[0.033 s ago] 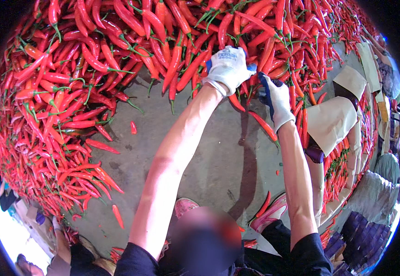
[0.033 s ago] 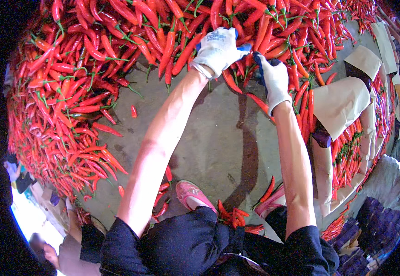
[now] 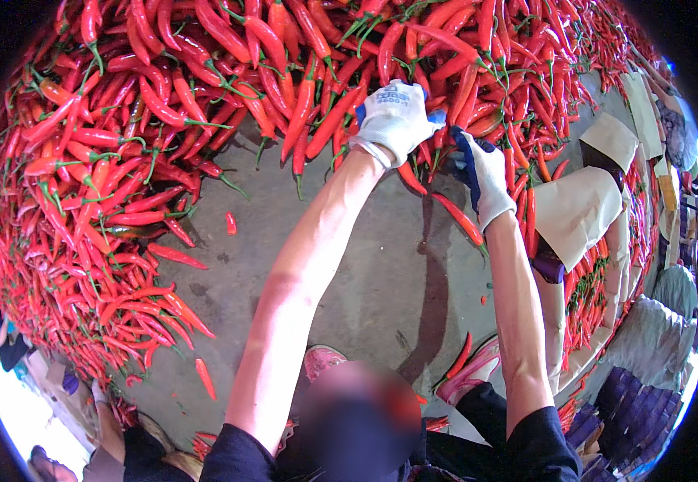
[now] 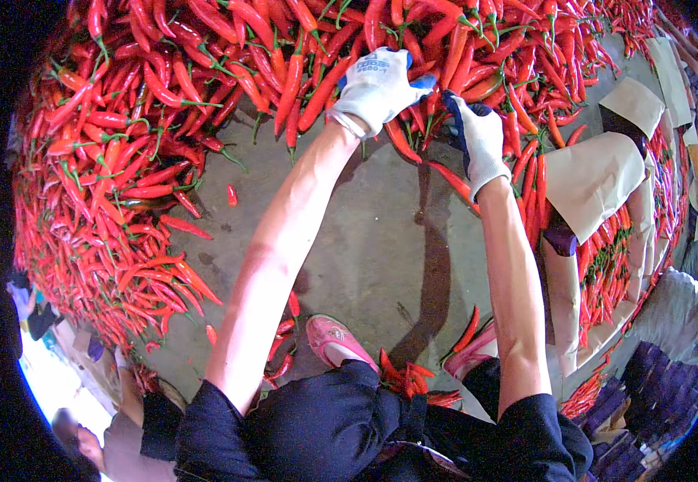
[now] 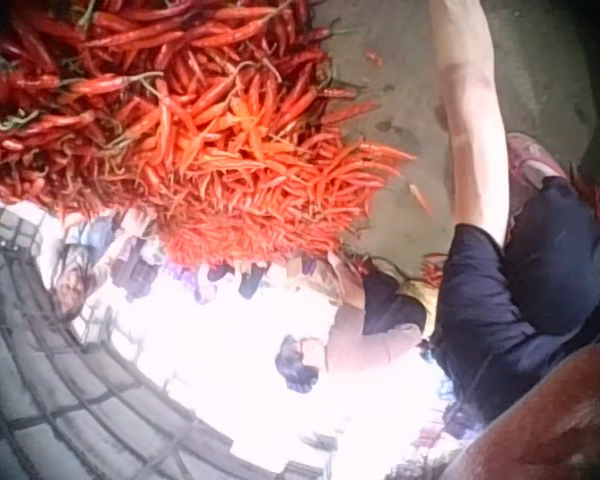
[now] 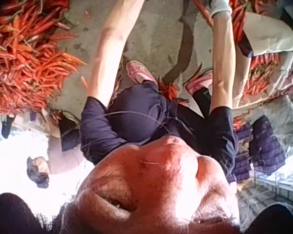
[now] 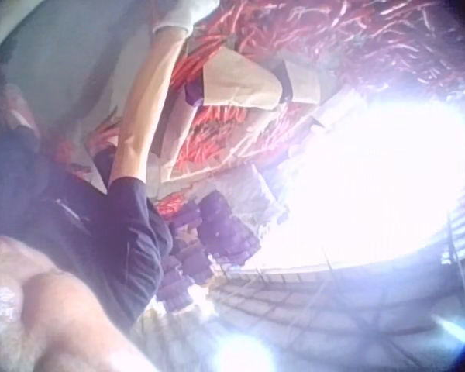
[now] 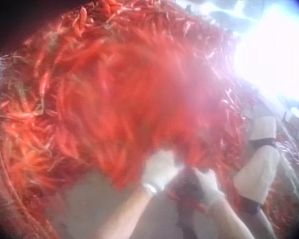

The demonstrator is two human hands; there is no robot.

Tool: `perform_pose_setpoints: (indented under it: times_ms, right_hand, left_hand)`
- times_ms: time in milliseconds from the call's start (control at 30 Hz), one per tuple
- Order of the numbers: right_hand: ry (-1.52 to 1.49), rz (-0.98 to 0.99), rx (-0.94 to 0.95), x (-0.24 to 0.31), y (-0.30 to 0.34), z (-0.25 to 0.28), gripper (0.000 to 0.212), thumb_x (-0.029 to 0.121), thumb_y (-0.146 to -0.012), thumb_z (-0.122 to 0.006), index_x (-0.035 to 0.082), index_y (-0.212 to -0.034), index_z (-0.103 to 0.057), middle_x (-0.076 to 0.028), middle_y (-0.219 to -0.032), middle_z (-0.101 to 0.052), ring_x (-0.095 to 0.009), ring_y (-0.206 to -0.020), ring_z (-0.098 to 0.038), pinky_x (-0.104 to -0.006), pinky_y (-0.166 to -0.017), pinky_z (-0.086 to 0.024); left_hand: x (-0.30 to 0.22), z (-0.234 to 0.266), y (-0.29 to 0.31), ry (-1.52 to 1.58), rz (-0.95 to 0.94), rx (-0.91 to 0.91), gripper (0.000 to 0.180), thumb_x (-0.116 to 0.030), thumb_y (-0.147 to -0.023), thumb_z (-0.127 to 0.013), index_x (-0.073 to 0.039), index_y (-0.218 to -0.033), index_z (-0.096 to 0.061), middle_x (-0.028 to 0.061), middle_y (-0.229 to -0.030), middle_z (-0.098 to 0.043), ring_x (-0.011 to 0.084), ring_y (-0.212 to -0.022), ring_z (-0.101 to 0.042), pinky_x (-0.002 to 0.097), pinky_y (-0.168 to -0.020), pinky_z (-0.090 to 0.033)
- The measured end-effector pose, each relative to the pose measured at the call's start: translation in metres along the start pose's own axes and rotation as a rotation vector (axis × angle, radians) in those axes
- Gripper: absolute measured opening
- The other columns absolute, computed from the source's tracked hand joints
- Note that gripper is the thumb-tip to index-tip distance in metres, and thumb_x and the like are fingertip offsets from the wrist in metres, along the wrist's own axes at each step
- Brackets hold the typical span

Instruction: The person picks up handfuls of red peppers from a large pile on the floor and arranges them neatly into a cardboard box.

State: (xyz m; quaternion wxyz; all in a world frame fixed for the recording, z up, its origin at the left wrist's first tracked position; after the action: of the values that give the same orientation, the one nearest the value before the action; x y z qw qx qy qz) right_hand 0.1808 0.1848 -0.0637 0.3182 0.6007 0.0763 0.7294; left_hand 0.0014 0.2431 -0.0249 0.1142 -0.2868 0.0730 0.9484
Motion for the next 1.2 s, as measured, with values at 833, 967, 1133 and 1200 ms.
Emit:
perform_pose_setpoints:
  times_ms: [833, 967, 1133, 1200]
  right_hand:
    - [0.840, 0.943, -0.040, 0.051, 0.071, -0.013, 0.031, 0.027, -0.077, -0.068, 0.010, -0.103, -0.066, -0.015, -0.096, -0.067, -0.035, -0.086, -0.064, -0.0443, -0.076, -0.052]
    - [1.370, 1.141, -0.088, 0.082, 0.014, -0.010, 0.029, 0.019, -0.083, -0.060, 0.012, -0.110, -0.066, -0.012, -0.110, -0.065, -0.033, -0.103, -0.060, -0.0447, -0.084, -0.051]
    - [1.783, 0.991, 0.209, 0.082, -0.002, -0.031, 0.044, 0.016, -0.080, -0.063, 0.014, -0.124, -0.059, -0.014, -0.129, -0.055, -0.035, -0.114, -0.054, -0.0474, -0.094, -0.046]
    - [1.813, 1.041, 0.177, 0.082, -0.012, -0.018, 0.045, 0.016, -0.080, -0.064, 0.013, -0.124, -0.059, -0.014, -0.129, -0.054, -0.035, -0.115, -0.053, -0.0473, -0.095, -0.045]
  left_hand:
    - [0.094, 0.023, 0.201, 0.148, 0.138, -0.200, 0.043, -0.027, -0.077, -0.076, -0.006, -0.113, -0.064, 0.0120, -0.105, -0.065, 0.0274, -0.080, -0.066, 0.0356, -0.073, -0.053]
    - [0.098, 0.023, 0.229, 0.488, 0.331, -0.458, 0.041, -0.009, -0.079, -0.077, -0.002, -0.116, -0.063, 0.0094, -0.100, -0.064, 0.0118, -0.073, -0.064, 0.0253, -0.067, -0.053]
    - [0.081, 0.011, 0.237, 0.663, 0.308, -0.620, 0.033, -0.005, -0.081, -0.073, 0.000, -0.112, -0.065, 0.0091, -0.101, -0.065, 0.0156, -0.082, -0.065, 0.0277, -0.071, -0.053]
    - [0.058, -0.004, 0.224, 0.639, 0.243, -0.552, 0.032, -0.001, -0.080, -0.073, 0.000, -0.111, -0.065, 0.0090, -0.101, -0.066, 0.0159, -0.086, -0.066, 0.0284, -0.076, -0.053]
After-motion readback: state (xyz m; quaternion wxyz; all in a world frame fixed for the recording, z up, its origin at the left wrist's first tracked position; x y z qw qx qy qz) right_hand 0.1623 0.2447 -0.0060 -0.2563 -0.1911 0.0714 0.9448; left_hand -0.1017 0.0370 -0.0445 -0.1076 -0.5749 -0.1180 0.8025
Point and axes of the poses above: each hand's wrist, its own y-axis away from the middle knuckle, its own z-axis out of the back of the hand, x = y × z, the point moved 4 cm from there along -y, towards the middle knuckle
